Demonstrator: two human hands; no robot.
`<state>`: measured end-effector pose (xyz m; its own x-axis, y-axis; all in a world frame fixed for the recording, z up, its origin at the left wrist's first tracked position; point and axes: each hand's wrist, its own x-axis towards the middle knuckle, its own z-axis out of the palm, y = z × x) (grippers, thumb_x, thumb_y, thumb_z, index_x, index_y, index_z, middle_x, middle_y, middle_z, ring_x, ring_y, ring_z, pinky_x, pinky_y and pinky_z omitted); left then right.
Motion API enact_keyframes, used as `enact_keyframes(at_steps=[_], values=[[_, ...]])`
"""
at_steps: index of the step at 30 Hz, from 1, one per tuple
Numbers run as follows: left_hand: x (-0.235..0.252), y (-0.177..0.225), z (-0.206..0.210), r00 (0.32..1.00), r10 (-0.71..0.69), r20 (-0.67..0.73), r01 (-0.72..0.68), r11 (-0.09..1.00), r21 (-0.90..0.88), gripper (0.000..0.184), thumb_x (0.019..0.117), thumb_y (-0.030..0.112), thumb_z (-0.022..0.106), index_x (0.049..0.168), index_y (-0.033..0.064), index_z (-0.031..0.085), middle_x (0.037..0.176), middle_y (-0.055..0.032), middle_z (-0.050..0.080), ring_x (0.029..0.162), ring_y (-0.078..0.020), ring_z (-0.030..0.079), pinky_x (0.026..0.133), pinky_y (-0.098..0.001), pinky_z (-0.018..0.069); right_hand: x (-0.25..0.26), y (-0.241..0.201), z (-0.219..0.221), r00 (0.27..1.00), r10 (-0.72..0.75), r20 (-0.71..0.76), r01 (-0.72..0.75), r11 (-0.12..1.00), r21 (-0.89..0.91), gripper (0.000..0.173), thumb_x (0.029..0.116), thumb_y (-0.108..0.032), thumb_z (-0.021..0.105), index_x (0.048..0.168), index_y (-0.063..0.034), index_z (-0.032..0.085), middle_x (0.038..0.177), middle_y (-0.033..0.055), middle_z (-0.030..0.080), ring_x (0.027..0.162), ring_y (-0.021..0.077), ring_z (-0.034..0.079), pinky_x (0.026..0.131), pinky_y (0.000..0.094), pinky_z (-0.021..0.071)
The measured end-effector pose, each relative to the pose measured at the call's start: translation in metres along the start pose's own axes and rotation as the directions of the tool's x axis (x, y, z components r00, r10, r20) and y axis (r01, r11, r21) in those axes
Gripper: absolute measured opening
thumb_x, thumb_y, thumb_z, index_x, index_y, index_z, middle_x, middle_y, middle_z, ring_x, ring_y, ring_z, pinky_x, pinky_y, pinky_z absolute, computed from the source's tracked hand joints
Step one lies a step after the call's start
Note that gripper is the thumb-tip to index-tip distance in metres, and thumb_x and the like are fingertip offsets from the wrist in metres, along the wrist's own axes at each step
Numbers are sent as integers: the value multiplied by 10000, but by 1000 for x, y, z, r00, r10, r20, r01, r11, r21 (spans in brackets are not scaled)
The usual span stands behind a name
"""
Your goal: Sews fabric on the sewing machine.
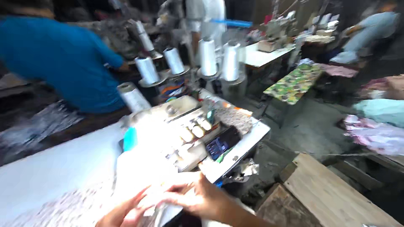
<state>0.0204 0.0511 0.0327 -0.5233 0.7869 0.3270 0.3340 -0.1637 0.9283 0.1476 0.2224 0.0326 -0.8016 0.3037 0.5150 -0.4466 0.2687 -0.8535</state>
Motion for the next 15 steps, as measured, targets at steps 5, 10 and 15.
enact_keyframes(at_steps=[5,10,15], values=[[34,-4,-32,979,64,-195,88,726,682,181,997,96,625,1063,-40,725,887,-133,718,721,-120,659,697,-315,563,-13,-10,-8,993,120,20,-121,991,57,186,953,-175,687,989,6,715,945,9,711,891,5,670,817,182,568],[72,-6,-43,992,116,45,-113,677,727,139,968,36,642,1044,-7,751,1039,-156,742,912,-231,715,852,-395,565,-18,-5,-7,989,147,-30,-144,987,68,114,929,-173,719,952,-63,700,904,-49,704,886,4,669,830,183,566],[98,-14,-46,942,38,333,-262,702,663,162,899,-26,656,1030,-12,750,1047,-162,706,919,-246,673,839,-393,543,-20,-3,-8,982,166,-87,-161,985,54,47,925,-120,712,931,-75,701,877,-56,704,843,-10,669,796,154,567]])
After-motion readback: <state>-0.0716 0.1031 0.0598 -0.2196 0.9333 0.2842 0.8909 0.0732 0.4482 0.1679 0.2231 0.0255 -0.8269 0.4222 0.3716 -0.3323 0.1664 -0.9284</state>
